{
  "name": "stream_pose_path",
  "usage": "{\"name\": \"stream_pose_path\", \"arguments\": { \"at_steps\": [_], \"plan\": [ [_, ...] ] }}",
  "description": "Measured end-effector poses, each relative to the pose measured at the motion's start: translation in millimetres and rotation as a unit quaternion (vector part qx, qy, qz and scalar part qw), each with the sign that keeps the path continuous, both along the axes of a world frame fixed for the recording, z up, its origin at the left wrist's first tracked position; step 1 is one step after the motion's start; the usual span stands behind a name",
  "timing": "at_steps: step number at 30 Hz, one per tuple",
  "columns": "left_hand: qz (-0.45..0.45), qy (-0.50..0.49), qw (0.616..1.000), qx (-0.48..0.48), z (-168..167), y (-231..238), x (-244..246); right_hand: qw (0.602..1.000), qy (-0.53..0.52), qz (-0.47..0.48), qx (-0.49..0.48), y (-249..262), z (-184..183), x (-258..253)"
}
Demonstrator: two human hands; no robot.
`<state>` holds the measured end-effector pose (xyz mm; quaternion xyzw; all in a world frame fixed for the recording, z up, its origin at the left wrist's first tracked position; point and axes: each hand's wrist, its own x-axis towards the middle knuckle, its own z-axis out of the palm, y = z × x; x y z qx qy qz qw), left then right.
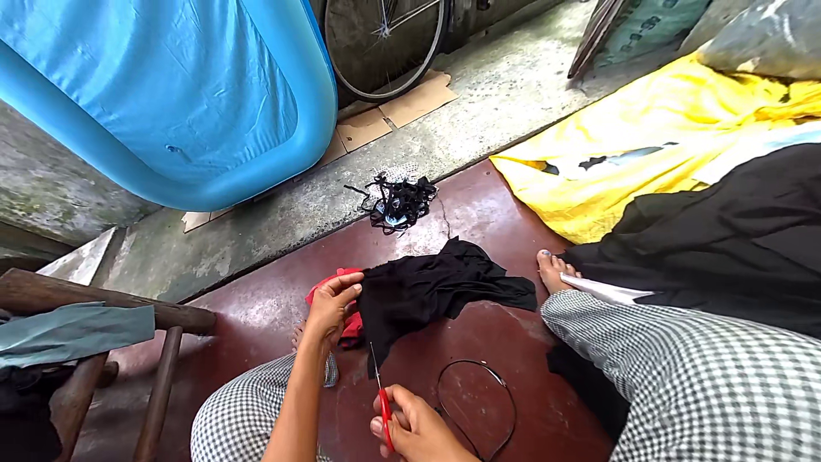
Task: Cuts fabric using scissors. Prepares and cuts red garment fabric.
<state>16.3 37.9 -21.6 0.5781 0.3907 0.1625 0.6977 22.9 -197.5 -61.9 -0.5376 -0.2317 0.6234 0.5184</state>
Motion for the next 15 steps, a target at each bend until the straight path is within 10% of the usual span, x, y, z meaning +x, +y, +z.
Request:
{"name": "stream_pose_path", "arguments": {
  "at_steps": [15],
  "plan": [
    [-0.104,-0.018,0.990,0.097,64.2,-9.7,-35.9,0.987,-0.113,-0.012,0.110,13.4,21.8,25.6]
  ]
}}
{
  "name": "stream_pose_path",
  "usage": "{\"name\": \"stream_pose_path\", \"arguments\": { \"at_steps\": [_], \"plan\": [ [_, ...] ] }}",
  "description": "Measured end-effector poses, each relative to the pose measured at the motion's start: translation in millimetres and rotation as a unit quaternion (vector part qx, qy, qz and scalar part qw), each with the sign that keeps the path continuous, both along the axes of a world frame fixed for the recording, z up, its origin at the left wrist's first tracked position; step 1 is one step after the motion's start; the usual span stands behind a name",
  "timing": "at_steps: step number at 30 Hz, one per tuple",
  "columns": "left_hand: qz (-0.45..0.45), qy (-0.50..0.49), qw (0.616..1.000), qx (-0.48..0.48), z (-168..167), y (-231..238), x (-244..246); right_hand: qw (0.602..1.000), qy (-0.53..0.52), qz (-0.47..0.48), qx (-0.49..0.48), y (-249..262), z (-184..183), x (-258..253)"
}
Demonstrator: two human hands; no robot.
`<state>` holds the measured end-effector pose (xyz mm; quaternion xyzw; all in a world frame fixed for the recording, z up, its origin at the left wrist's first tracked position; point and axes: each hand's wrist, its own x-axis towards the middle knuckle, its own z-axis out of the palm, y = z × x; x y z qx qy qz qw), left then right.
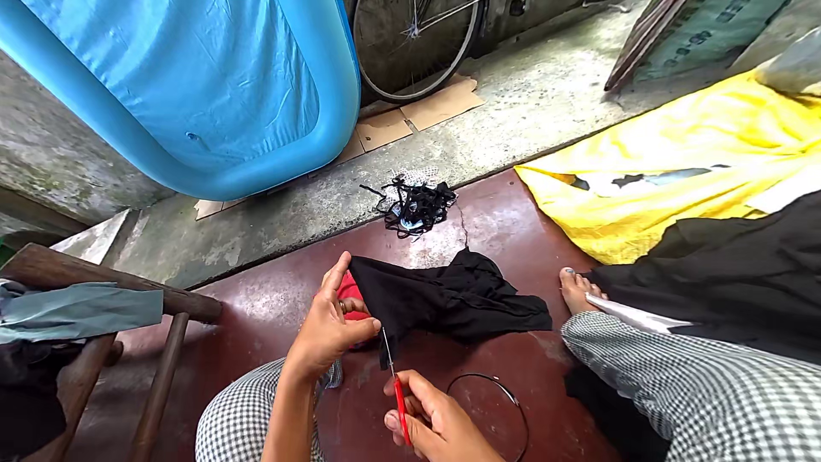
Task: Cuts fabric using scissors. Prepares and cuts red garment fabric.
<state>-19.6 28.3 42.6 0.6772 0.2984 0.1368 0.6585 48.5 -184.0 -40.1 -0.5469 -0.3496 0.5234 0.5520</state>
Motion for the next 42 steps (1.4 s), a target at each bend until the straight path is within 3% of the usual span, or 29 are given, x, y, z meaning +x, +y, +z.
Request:
{"name": "stream_pose_path", "arguments": {
  "at_steps": [11,16,19,42],
  "plan": [
    [-0.030,-0.008,0.999,-0.019,0.9,-7.8,-4.0,0.999,-0.046,-0.019,0.006,4.4,-6.4,4.4],
    [-0.040,-0.017,0.998,-0.035,2.7,-8.1,-2.4,0.989,0.101,0.068,0.083,7.0,-1.8,18.9],
    [-0.047,-0.025,0.998,-0.042,6.1,-8.3,-2.0,0.981,0.123,0.108,0.102,9.0,4.3,31.2],
    [-0.078,0.014,0.997,-0.015,6.8,-12.6,-3.6,0.983,0.097,0.151,0.046,12.1,12.5,59.7]
  ]
}}
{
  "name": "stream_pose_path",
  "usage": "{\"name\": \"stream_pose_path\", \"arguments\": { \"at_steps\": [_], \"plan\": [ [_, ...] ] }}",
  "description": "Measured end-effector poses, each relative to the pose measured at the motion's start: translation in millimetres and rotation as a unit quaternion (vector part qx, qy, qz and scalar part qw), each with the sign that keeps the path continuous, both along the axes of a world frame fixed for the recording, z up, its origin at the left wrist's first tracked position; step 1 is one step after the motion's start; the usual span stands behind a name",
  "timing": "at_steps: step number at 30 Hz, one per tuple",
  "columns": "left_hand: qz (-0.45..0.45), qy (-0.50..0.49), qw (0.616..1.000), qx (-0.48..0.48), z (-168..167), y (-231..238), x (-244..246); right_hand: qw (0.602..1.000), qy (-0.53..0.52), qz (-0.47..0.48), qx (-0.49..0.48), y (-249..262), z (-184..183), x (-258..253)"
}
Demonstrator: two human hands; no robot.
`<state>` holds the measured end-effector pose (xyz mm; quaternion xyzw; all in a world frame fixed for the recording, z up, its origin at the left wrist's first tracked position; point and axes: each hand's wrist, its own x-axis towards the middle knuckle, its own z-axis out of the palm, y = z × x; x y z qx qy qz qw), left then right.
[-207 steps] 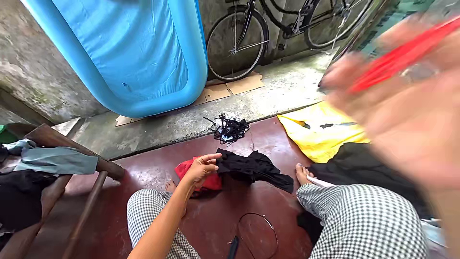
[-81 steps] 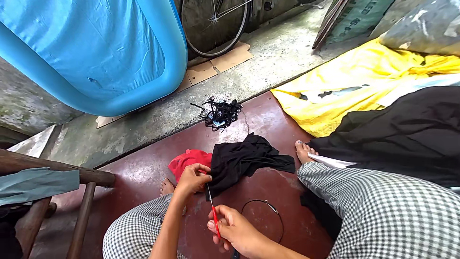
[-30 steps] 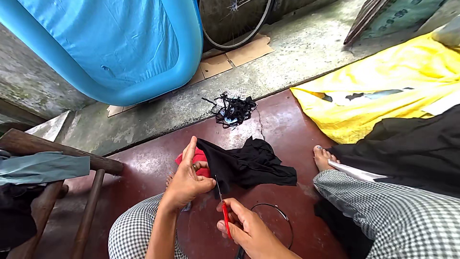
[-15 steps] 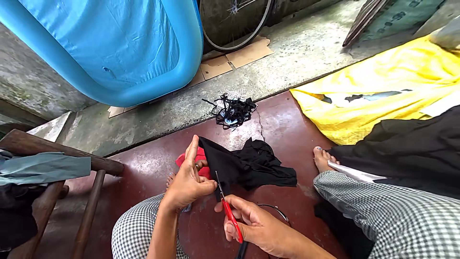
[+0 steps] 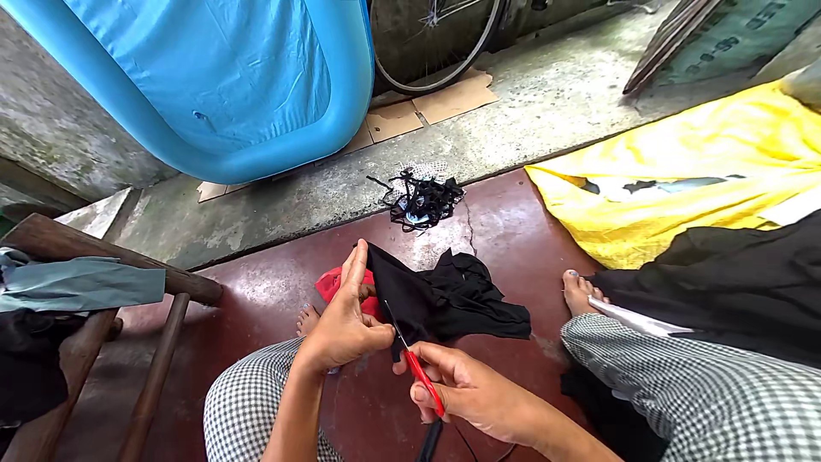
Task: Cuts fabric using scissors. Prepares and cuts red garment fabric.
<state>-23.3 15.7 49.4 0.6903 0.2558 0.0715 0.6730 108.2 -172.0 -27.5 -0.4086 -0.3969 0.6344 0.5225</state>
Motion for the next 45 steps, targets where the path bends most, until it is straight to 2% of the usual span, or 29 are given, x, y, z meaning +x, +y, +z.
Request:
{"name": "stream_pose_path", "arguments": {
  "at_steps": [9,20,23,29,32,38,45],
  "plan": [
    [-0.029,0.002,0.999,0.015,-0.6,-2.9,-1.0,0.999,-0.012,0.028,0.029,3.9,2.4,7.6],
    [-0.045,0.026,0.998,0.038,-2.5,-6.4,1.1,0.996,-0.083,0.027,-0.025,6.3,6.8,18.9],
    [-0.026,0.017,0.999,0.041,-4.7,-4.8,1.4,0.995,-0.098,0.012,-0.031,6.5,3.9,20.2],
    [0.090,-0.042,0.993,0.061,-2.7,-2.9,-2.2,0.992,-0.114,-0.004,-0.048,4.9,0.4,21.8],
    [0.118,-0.055,0.990,0.062,-5.7,-4.2,-0.7,0.989,-0.134,-0.011,-0.055,4.2,-1.9,19.9],
    [0.129,-0.045,0.989,0.054,-7.6,-6.0,3.0,0.983,-0.170,-0.026,-0.063,4.4,-1.3,17.9],
    [0.102,-0.043,0.992,0.053,-6.2,-9.4,3.4,0.991,-0.125,0.006,-0.050,7.3,4.0,17.4]
  ]
}}
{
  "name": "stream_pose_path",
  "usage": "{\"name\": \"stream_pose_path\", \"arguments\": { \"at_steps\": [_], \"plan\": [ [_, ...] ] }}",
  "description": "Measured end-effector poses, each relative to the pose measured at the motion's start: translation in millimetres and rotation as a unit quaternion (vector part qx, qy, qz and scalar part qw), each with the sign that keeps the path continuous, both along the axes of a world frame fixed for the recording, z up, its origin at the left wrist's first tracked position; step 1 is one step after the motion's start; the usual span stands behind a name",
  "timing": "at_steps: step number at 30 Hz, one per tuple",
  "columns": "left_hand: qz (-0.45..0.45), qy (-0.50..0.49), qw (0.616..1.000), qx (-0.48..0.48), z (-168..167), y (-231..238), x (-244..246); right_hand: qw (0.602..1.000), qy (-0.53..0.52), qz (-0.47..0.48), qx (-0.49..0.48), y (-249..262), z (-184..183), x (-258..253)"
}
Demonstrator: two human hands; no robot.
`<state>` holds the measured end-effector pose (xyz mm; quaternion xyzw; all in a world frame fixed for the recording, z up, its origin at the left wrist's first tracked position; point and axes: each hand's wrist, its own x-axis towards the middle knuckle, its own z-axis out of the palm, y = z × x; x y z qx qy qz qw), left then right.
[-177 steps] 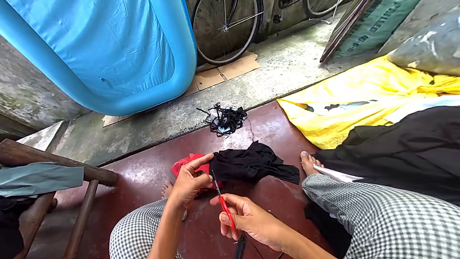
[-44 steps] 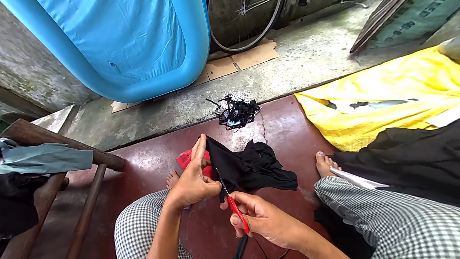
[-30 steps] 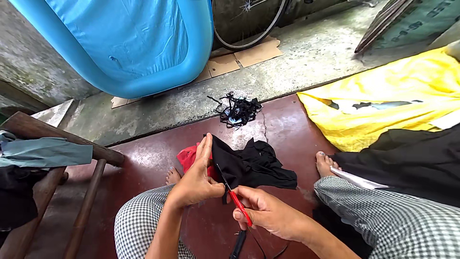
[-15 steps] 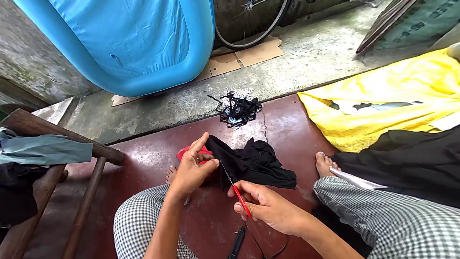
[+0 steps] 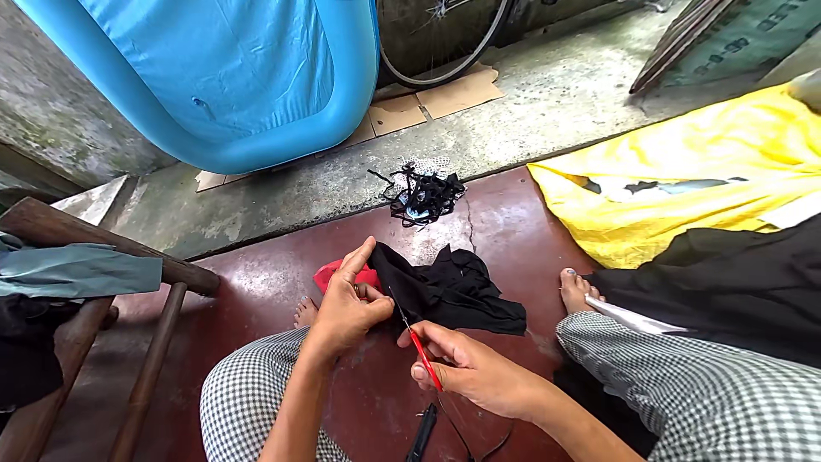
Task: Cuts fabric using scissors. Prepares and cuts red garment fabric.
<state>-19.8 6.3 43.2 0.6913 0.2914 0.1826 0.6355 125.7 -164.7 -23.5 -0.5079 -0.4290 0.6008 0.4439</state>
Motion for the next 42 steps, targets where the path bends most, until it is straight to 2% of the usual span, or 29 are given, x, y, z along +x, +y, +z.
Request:
{"name": "stream_pose_path", "arguments": {
  "at_steps": [11,19,26,32,42],
  "plan": [
    [-0.021,-0.004,1.000,0.001,3.1,-2.8,0.3,0.996,0.089,-0.001,0.031,1.0,3.5,-1.9],
    [-0.034,0.000,0.999,0.000,1.0,-3.4,0.5,0.998,0.063,-0.020,0.024,3.0,2.9,2.8],
    [-0.061,0.004,0.998,-0.017,1.6,-8.2,1.6,0.998,0.063,0.013,0.012,4.7,5.9,10.9],
    [-0.054,0.004,0.998,-0.017,1.6,-9.3,1.5,0.996,0.086,-0.023,0.022,5.0,3.9,4.5],
    [-0.052,-0.009,0.998,-0.023,-1.2,-10.5,3.8,0.992,0.117,0.027,0.044,4.5,6.4,7.1]
  ]
}}
